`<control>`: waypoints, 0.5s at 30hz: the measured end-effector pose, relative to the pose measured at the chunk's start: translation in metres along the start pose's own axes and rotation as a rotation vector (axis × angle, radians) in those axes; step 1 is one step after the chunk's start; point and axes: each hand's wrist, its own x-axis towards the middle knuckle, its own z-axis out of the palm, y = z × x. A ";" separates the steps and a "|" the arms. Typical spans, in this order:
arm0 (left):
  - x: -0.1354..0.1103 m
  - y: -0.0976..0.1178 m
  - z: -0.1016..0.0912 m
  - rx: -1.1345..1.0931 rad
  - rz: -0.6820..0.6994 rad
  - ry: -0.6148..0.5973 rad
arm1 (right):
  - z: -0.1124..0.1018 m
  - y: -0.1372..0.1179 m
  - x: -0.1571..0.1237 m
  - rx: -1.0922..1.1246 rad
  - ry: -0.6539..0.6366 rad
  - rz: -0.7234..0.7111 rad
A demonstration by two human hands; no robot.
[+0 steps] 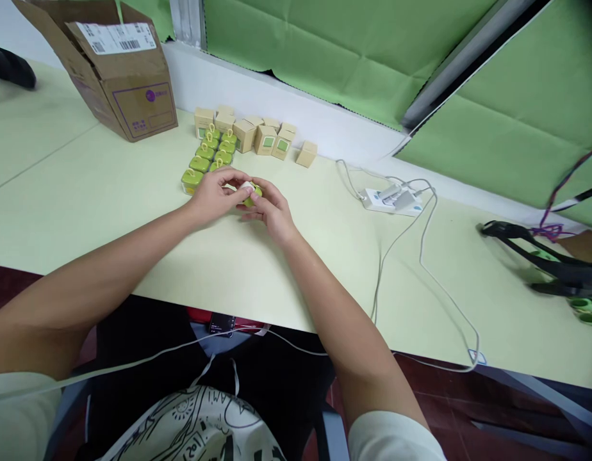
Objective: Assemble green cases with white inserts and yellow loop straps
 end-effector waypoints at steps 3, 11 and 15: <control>0.003 -0.003 -0.001 -0.023 -0.043 0.007 | 0.001 0.000 0.000 -0.152 0.038 -0.096; 0.007 -0.005 -0.003 -0.109 -0.080 -0.078 | 0.003 -0.002 0.000 -0.245 0.006 -0.178; 0.006 -0.005 -0.004 -0.093 -0.113 -0.123 | 0.000 0.001 0.001 -0.257 -0.013 -0.171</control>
